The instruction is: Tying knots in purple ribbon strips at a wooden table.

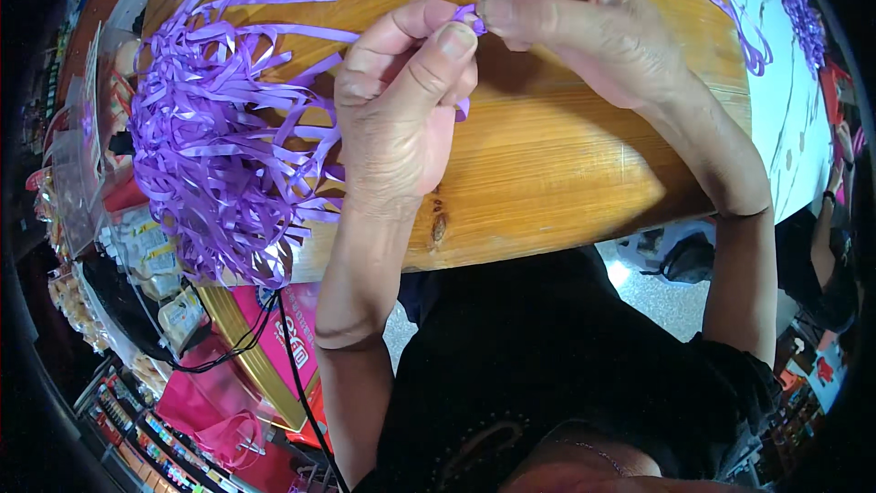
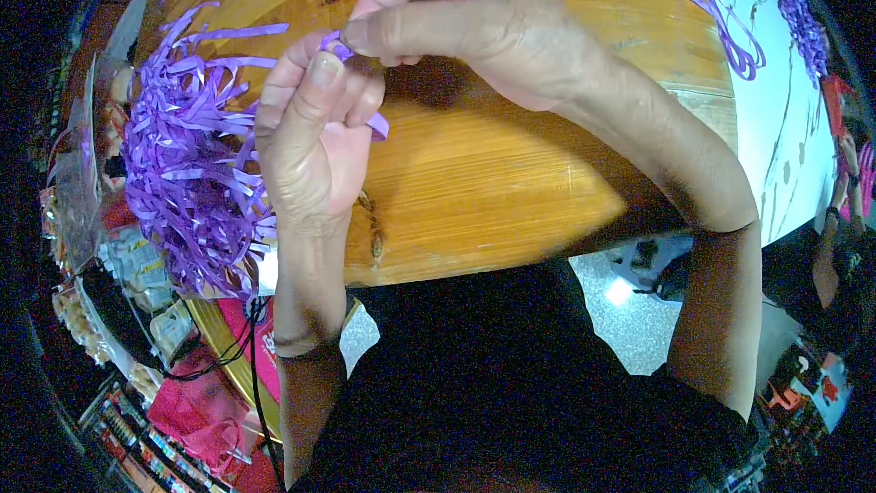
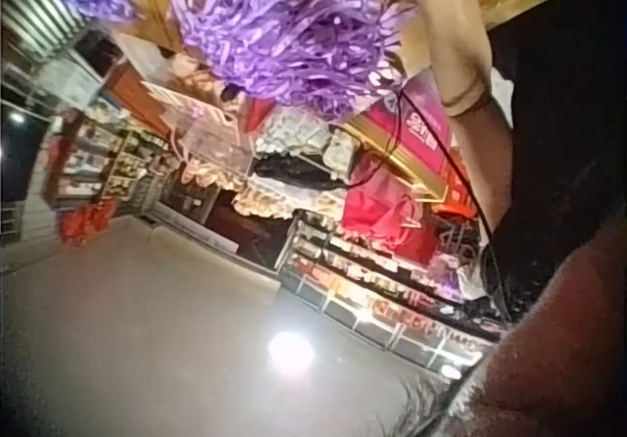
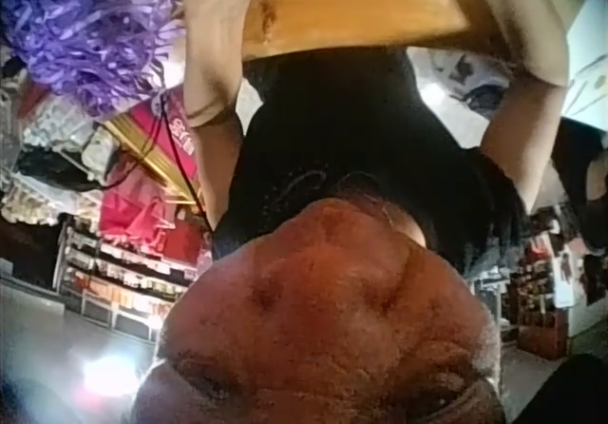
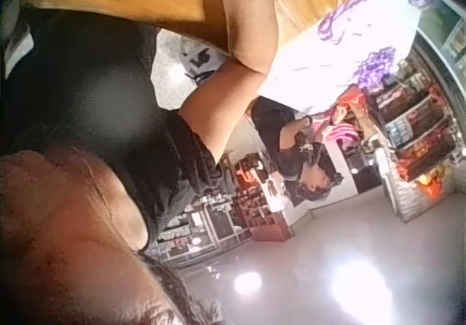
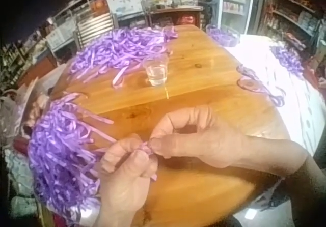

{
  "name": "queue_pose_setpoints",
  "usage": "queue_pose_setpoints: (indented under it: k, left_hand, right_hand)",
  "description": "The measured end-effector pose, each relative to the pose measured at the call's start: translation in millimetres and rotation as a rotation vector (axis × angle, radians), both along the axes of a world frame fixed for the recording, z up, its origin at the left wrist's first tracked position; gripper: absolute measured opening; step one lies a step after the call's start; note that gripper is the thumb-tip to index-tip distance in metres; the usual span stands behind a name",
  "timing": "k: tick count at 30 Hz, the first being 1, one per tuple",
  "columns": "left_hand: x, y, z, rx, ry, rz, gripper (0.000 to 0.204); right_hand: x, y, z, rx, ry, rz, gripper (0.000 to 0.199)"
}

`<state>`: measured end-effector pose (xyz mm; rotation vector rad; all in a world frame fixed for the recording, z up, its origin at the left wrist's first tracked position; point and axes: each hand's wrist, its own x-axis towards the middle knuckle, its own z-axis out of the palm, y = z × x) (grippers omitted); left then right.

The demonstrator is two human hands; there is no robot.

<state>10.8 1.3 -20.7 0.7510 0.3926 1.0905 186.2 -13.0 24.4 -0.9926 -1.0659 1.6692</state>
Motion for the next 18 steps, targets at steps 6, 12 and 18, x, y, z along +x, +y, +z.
queue_pose_setpoints:
  k: [6, 12, 18]
  left_hand:
    - [-2, -1, 3, -0.073, -0.002, 0.004, 0.013]
    - [-4, -1, 2, -0.104, -0.023, -0.004, 0.012]
    - [-3, -1, 2, -0.134, -0.041, -0.001, 0.013]
  right_hand:
    - [-7, -4, 11, 0.844, -0.699, -0.224, 0.013]
    - [-2, 2, 13, 1.103, -0.769, -0.170, 0.018]
    - [-2, 3, 11, 0.995, -0.696, -0.147, 0.017]
